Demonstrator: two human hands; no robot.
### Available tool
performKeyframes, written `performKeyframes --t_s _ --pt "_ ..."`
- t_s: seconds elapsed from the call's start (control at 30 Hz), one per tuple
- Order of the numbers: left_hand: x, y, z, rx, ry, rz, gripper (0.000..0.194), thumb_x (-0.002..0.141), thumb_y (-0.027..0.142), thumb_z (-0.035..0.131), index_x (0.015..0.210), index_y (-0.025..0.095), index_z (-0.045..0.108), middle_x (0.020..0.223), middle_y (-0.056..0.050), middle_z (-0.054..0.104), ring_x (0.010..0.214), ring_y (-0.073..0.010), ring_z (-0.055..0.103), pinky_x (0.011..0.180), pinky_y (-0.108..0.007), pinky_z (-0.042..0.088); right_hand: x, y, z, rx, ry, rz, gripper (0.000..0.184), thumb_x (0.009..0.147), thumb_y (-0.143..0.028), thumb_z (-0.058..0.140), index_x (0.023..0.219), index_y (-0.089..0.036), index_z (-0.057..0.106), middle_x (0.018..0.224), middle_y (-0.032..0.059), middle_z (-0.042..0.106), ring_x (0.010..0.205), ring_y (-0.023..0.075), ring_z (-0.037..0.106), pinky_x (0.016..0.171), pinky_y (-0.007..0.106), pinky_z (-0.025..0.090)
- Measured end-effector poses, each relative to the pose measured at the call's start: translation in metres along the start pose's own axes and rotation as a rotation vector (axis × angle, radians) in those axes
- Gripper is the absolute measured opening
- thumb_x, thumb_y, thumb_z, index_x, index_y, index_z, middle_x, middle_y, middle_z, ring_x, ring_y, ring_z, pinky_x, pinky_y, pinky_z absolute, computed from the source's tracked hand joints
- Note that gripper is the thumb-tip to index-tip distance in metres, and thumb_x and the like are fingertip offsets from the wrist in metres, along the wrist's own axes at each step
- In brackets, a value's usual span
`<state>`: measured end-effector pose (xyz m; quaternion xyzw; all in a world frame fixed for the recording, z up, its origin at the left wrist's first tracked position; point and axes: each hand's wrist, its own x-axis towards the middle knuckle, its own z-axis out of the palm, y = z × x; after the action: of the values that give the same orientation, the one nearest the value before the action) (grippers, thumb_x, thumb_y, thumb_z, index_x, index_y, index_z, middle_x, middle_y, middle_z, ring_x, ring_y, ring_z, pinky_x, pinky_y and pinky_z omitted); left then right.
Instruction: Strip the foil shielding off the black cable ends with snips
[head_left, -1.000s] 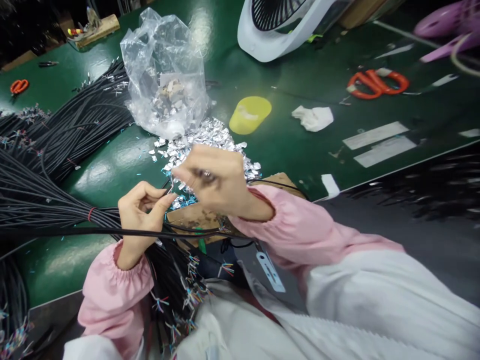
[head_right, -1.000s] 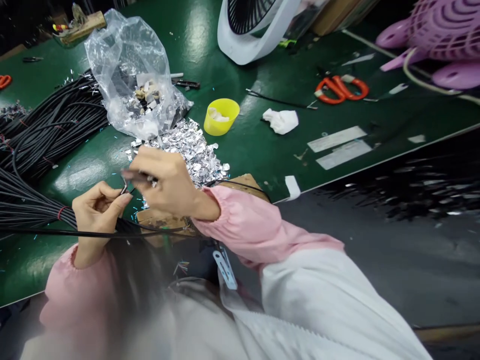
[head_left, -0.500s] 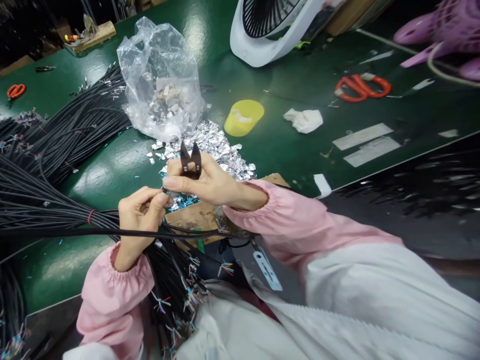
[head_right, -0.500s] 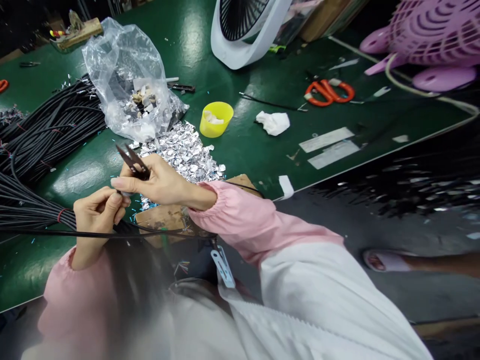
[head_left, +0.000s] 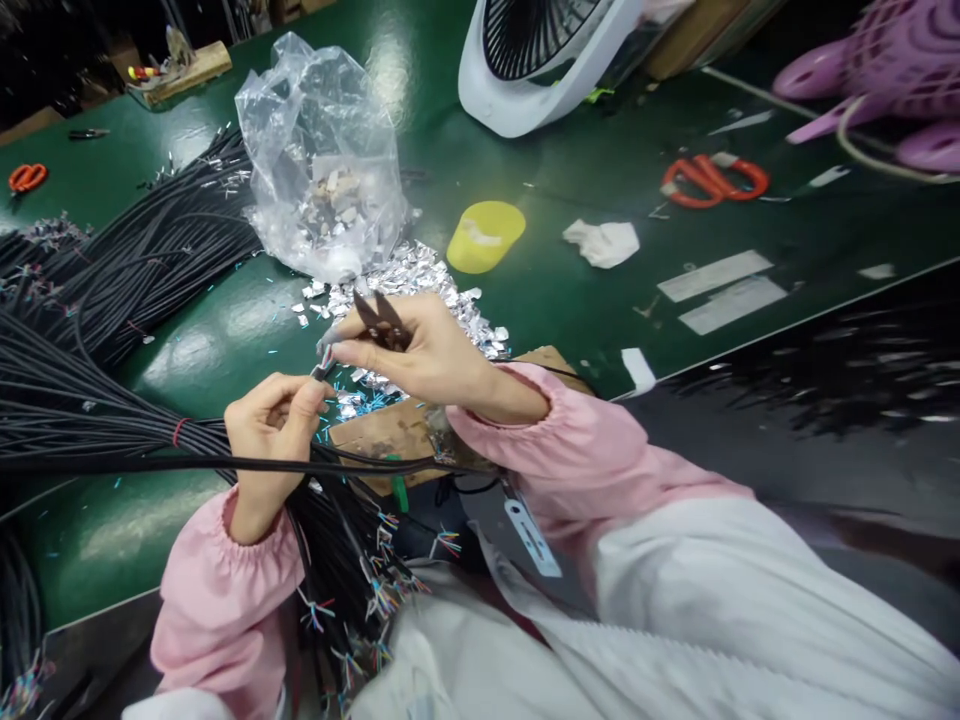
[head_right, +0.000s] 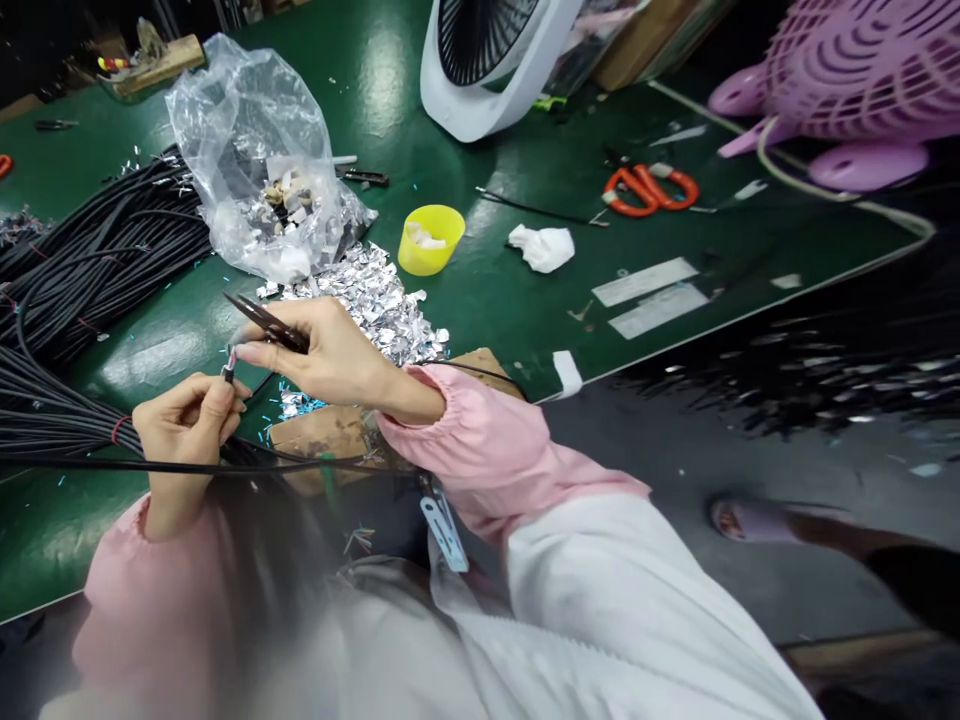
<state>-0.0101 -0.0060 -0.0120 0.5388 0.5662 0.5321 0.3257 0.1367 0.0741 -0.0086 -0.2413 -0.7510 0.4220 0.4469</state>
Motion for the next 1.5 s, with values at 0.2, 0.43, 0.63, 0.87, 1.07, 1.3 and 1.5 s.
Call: performKeyframes --t_s 0.2,0.43,0.63,0.87,1.07,1.3,1.5 --pt "-0.0001 -0.0023 -0.0004 0.061 -0.016 0.052 0.023 0.081 0.03 0.06 0.065 0.014 0.066 0.056 0.0 0.056 0.044 -0.0049 0.044 0.039 -0.017 0.033 -0.0023 -0.002 0.0 0.078 0.005 -0.006 0.015 0.075 -0.023 0.063 0.072 -0.008 0.064 0.06 -0.0011 0.052 0.05 0.0046 0.041 0.043 0.018 0.034" --pt "-0.0005 -0.0018 0.0033 0.029 -0.004 0.034 0.025 0.082 0.031 0.059 0.064 0.014 0.064 0.054 0.002 0.053 0.039 -0.0033 0.039 0.037 -0.016 0.029 -0.0037 -0.0054 0.0035 -0.207 0.095 -0.224 0.007 0.072 -0.011 0.059 0.066 -0.012 0.062 0.056 -0.0035 0.05 0.051 0.0047 0.042 0.048 0.018 0.035" --pt "-0.0002 -0.0017 0.0049 0.052 -0.014 0.034 0.028 0.083 0.031 0.056 0.062 0.014 0.062 0.052 0.002 0.051 0.04 -0.0034 0.039 0.037 -0.016 0.03 -0.0066 -0.0053 0.0037 -0.291 0.1 -0.298 0.012 0.075 -0.013 0.056 0.066 -0.012 0.064 0.058 0.0003 0.058 0.053 0.0069 0.048 0.05 0.02 0.038" --pt "0.0004 0.0032 0.0048 0.038 0.189 0.181 0.006 0.074 0.016 0.066 0.068 0.015 0.065 0.054 0.004 0.05 0.043 -0.004 0.044 0.039 -0.016 0.034 -0.0059 -0.0059 0.0006 -0.14 0.098 0.015 0.023 0.083 -0.025 0.054 0.096 -0.011 0.067 0.078 0.002 0.066 0.06 0.0072 0.054 0.056 0.02 0.043" --pt "0.0005 0.0023 0.0012 0.131 0.314 0.341 0.011 0.068 0.008 0.07 0.069 0.017 0.065 0.059 0.004 0.054 0.055 -0.0059 0.052 0.048 -0.017 0.039 -0.0059 -0.0091 -0.0025 -0.124 -0.027 -0.031 0.026 0.086 -0.027 0.053 0.096 -0.01 0.069 0.079 0.0055 0.066 0.069 0.0094 0.056 0.062 0.021 0.044" --pt "0.0001 0.0015 0.0016 0.216 0.305 0.414 0.012 0.068 0.007 0.07 0.071 0.018 0.065 0.062 0.005 0.056 0.057 -0.0063 0.051 0.052 -0.02 0.04 -0.0058 -0.0076 -0.0018 -0.038 -0.056 -0.084 0.021 0.084 -0.023 0.056 0.085 -0.01 0.072 0.061 0.0009 0.062 0.056 0.0066 0.049 0.053 0.019 0.039" --pt "-0.002 0.0019 0.0018 0.353 0.346 0.45 0.009 0.069 0.011 0.07 0.069 0.018 0.065 0.06 0.003 0.058 0.053 -0.0083 0.049 0.048 -0.023 0.037 -0.0062 -0.0067 -0.0024 -0.036 -0.079 -0.076 0.019 0.084 -0.023 0.057 0.082 -0.011 0.072 0.058 -0.0003 0.06 0.053 0.0059 0.047 0.05 0.018 0.037"
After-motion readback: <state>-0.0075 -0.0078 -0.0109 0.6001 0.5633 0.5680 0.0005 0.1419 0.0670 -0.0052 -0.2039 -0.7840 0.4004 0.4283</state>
